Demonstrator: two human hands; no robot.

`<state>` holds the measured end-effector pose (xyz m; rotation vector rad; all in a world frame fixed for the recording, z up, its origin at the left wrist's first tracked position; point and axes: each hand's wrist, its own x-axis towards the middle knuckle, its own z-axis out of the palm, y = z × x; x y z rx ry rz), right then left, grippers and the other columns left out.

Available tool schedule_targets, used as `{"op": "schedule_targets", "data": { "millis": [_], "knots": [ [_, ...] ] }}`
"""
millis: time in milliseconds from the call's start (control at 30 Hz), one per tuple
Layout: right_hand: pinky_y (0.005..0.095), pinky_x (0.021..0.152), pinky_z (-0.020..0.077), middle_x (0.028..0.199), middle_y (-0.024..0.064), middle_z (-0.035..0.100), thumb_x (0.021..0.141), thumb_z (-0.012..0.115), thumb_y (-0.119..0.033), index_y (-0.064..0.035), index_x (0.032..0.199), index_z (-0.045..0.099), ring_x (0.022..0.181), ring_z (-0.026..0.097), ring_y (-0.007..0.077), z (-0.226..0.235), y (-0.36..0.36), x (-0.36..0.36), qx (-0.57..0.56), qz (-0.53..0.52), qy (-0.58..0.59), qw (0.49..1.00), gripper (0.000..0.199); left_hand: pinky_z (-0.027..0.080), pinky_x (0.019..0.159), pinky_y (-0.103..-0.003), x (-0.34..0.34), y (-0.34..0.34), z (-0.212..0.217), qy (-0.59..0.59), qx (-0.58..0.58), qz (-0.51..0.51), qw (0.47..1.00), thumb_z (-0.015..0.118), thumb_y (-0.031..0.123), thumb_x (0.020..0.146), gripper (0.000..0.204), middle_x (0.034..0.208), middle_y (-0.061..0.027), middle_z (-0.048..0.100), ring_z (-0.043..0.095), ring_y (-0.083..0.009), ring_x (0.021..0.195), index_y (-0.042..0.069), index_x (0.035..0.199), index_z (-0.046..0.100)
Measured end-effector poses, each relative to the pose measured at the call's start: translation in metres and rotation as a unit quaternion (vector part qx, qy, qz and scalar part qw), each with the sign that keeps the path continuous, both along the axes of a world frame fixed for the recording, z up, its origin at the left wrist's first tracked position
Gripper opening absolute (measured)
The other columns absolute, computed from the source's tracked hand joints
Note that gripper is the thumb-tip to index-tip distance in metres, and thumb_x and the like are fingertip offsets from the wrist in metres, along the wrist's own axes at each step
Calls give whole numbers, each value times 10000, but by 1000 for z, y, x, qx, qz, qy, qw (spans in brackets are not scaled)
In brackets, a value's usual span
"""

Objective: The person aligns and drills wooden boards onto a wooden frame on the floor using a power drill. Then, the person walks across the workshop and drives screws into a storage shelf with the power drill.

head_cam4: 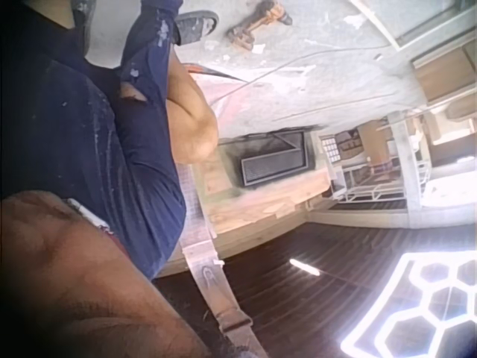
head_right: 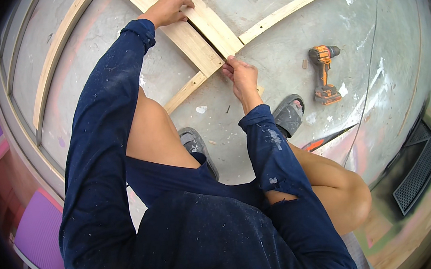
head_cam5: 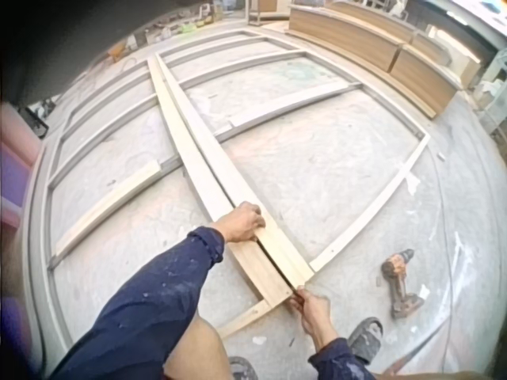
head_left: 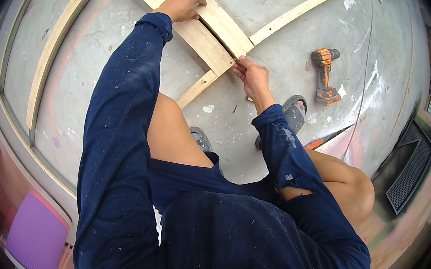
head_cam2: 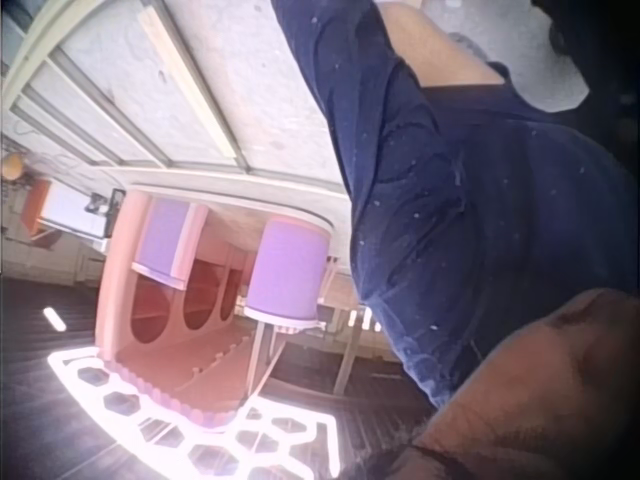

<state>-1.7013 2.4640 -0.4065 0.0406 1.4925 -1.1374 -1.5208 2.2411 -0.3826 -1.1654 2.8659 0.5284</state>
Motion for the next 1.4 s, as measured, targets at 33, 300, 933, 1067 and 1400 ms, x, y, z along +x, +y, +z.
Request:
{"op": "schedule_targets", "data": {
  "millis": [33, 300, 933, 1067, 1400],
  "knots": [
    [257, 621, 523, 827, 110, 627, 845, 624, -105, 75, 910, 594, 707, 614, 174, 0, 0, -2, 2, 0, 1, 1000, 194, 400, 979, -350, -2, 2, 4, 4, 3, -6, 1000, 769, 94, 646, 398, 1165, -91, 554, 475, -286, 1118, 104, 1029, 662],
    [258, 606, 537, 799, 128, 638, 841, 620, -90, 86, 887, 607, 682, 630, 180, 1, -9, -7, 8, 99, 90, 991, 182, 399, 977, -358, 1, -1, -6, -1, 19, 4, 1000, 746, 59, 655, 400, 1179, -99, 542, 471, -290, 1121, 91, 1042, 650],
    [278, 600, 528, 781, 96, 619, 769, 615, -14, 28, 894, 562, 647, 616, 175, -2, -13, -10, 33, 150, 81, 985, 142, 512, 709, -395, -98, 163, 16, 254, 350, 599, 674, 604, 105, 740, 228, 834, -296, 624, 642, -383, 788, -108, 824, 605],
    [267, 587, 524, 775, 101, 628, 812, 606, -68, 41, 894, 582, 641, 615, 165, -2, -12, -16, 37, 149, 79, 985, 139, 519, 646, -386, -90, 149, 27, 281, 456, 607, 587, 629, 141, 765, 244, 822, -282, 633, 655, -351, 746, -100, 794, 610],
    [255, 557, 517, 833, 124, 627, 855, 628, -235, 64, 928, 582, 639, 617, 171, 8, -22, -12, 98, 150, 46, 983, 312, 520, 751, -355, -75, 137, 0, 207, 424, 637, 609, 718, 250, 755, 366, 930, -250, 646, 651, -337, 865, -79, 898, 645]
  ]
}}
